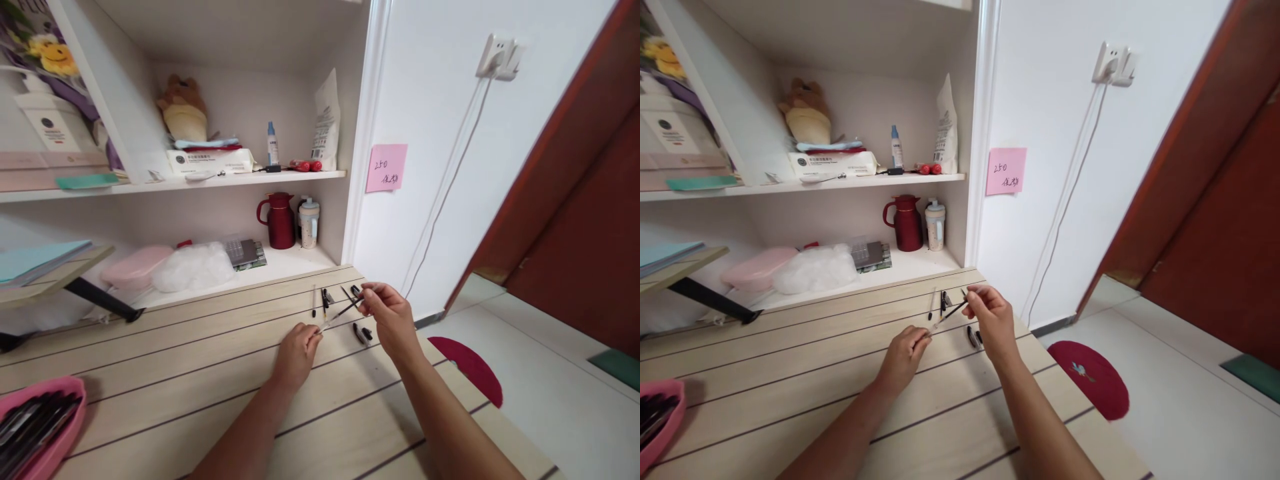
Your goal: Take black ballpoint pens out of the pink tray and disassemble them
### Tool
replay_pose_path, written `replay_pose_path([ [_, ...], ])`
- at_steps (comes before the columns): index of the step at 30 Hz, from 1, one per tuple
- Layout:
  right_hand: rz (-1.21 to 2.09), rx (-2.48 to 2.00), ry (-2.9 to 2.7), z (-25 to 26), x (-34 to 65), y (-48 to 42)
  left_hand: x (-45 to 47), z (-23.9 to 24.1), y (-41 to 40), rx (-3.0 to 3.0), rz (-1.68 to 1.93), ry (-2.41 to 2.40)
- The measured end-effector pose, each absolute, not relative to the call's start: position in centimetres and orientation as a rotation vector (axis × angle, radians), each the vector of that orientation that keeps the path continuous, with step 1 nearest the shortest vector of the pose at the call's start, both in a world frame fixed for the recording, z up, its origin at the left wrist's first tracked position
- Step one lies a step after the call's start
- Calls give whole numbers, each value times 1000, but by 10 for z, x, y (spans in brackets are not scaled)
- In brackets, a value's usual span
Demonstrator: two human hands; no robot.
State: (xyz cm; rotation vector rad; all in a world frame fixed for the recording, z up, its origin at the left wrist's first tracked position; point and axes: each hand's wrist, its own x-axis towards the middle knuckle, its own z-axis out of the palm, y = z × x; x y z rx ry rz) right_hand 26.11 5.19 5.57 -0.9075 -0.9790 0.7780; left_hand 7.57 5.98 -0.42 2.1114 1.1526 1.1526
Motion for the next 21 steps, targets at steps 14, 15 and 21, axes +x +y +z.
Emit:
replay_pose_path([
  [14, 564, -941, -932, 54, 253, 47, 76, -4, 60, 2052, 1195, 1158],
  [15, 557, -948, -931, 53, 251, 47, 77, -4, 60, 2032, 1203, 1159],
  [21, 663, -1046, -1044, 35, 237, 52, 81, -3, 58, 1862, 1276, 1105],
])
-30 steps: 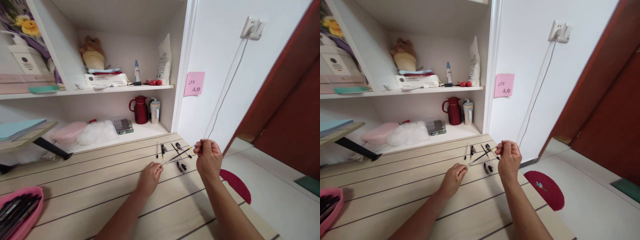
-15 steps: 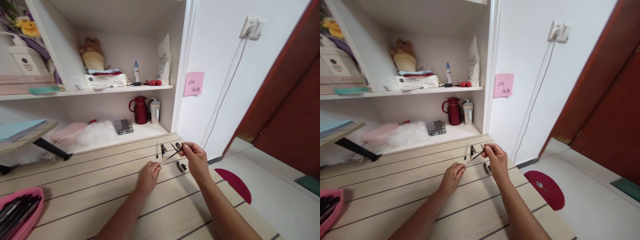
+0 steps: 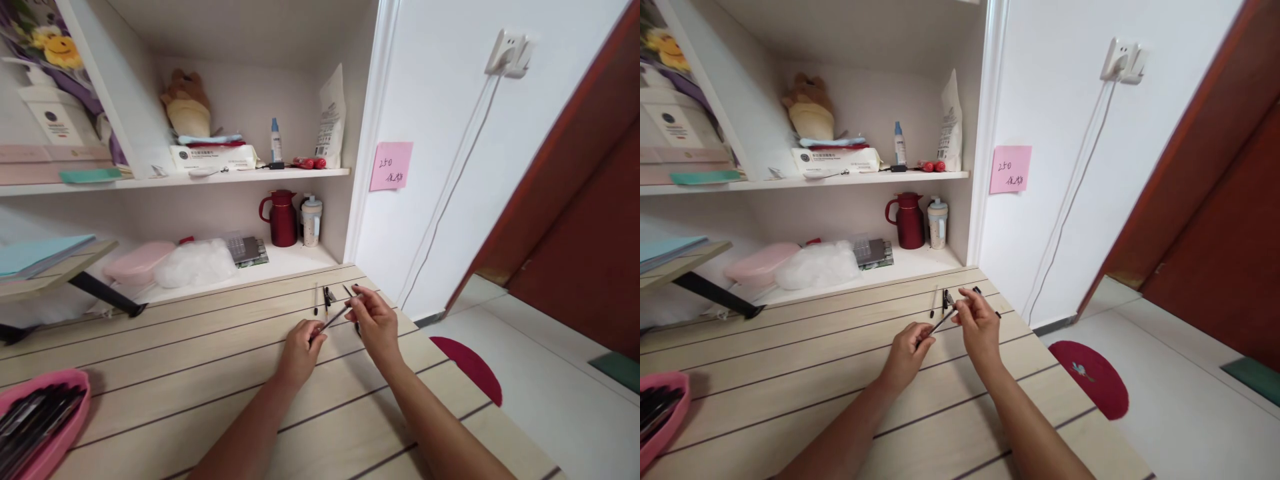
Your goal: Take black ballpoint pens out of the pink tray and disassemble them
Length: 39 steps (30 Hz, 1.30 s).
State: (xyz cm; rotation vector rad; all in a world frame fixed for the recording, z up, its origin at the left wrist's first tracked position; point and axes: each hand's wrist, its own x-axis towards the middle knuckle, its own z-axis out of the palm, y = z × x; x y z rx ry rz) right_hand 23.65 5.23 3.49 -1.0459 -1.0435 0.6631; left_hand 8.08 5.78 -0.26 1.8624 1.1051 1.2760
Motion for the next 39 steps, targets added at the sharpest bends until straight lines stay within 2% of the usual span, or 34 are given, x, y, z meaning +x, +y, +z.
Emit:
replay_pose_path([
  [22, 668, -1109, -1152, 29, 230, 52, 82, -10, 61, 1917, 1344, 1103],
  [31, 771, -1097, -1017, 23, 232, 59, 84, -9, 60, 1592, 1356, 1009],
  [39, 802, -1091, -984, 32, 238, 57, 82, 1, 60, 787, 1189, 708],
])
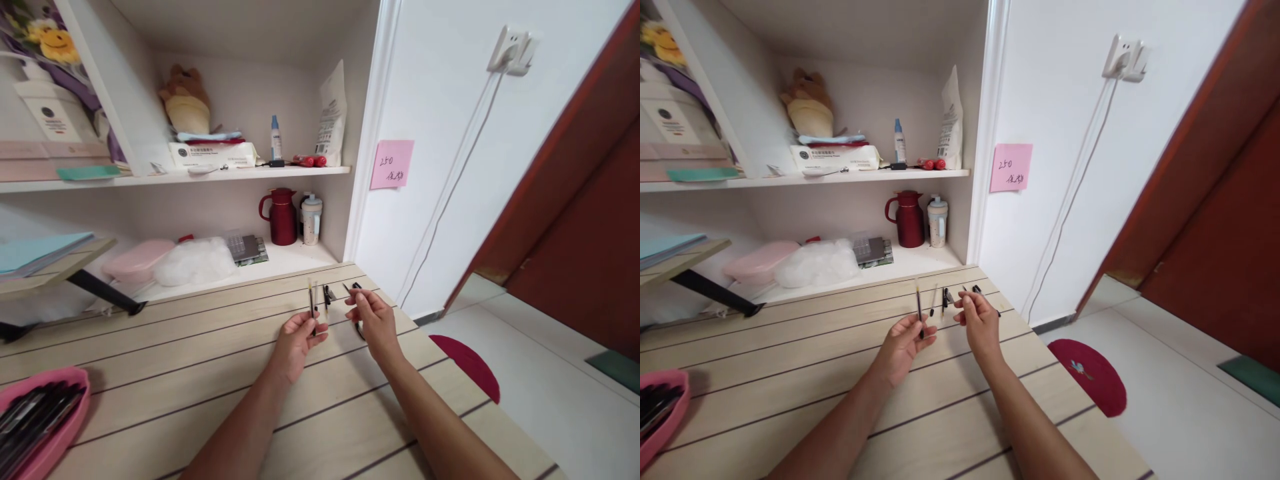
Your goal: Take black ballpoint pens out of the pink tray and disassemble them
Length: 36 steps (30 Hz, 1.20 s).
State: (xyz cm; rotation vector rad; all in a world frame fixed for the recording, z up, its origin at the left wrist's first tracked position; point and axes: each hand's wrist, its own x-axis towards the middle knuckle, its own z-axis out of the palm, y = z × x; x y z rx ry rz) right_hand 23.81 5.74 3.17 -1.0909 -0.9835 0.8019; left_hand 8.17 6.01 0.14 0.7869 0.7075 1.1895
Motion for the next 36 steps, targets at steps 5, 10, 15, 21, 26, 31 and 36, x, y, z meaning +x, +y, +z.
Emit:
replay_pose_path([
  [5, 1185, -1198, -1199, 23, 225, 55, 79, 5, 61, 645, 1224, 568],
  [10, 1553, -1001, -1126, 10, 194, 44, 76, 4, 61, 667, 1196, 601],
  [15, 1615, -867, -951, 5, 172, 36, 67, 6, 63, 667, 1108, 604],
  [21, 1651, -896, -914, 1, 165, 30, 59, 6, 67, 519, 1131, 521],
  [26, 1758, -812, -875, -3, 163, 29, 57, 3, 68, 534, 1122, 564],
  [31, 1778, -790, -851, -3, 165, 30, 57, 2, 69, 535, 1121, 579],
  [36, 1753, -838, -848, -3, 166, 31, 58, 0, 69, 542, 1149, 605],
])
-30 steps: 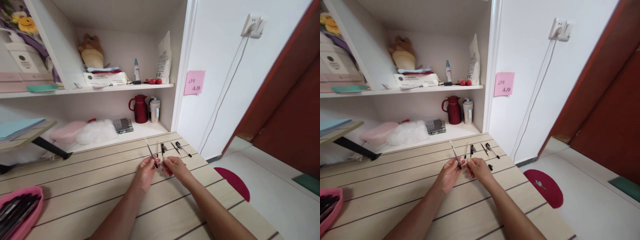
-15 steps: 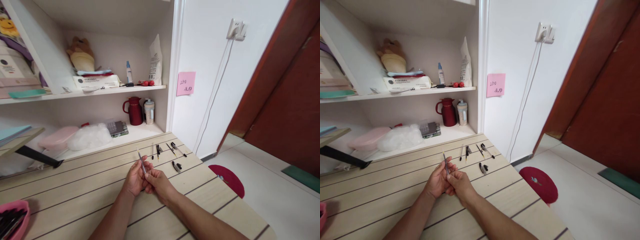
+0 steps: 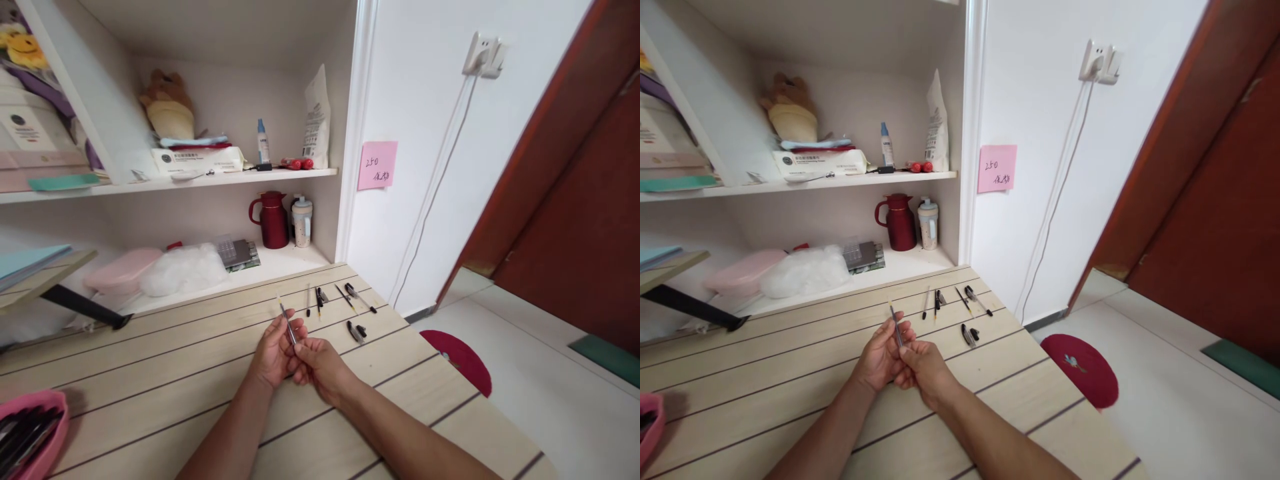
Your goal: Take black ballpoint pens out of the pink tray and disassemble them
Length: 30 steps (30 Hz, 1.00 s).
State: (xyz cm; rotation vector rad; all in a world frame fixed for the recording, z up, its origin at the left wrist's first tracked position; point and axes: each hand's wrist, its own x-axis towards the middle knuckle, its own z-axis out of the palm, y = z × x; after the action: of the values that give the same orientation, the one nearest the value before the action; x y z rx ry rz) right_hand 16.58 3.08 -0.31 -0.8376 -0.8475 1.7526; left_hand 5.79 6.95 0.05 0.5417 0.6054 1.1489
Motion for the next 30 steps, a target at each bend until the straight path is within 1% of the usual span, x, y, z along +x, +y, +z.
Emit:
replay_pose_path([
  [10, 1615, -1073, -929, -5, 169, 35, 64, 1, 68, 522, 1196, 669],
  [17, 1780, -893, -904, -5, 172, 33, 60, -1, 70, 517, 1170, 659],
  [26, 1530, -1148, -1017, -7, 173, 37, 67, -2, 68, 524, 1230, 681],
  [30, 1700, -1031, -1007, -6, 172, 35, 64, -2, 68, 514, 1218, 675],
])
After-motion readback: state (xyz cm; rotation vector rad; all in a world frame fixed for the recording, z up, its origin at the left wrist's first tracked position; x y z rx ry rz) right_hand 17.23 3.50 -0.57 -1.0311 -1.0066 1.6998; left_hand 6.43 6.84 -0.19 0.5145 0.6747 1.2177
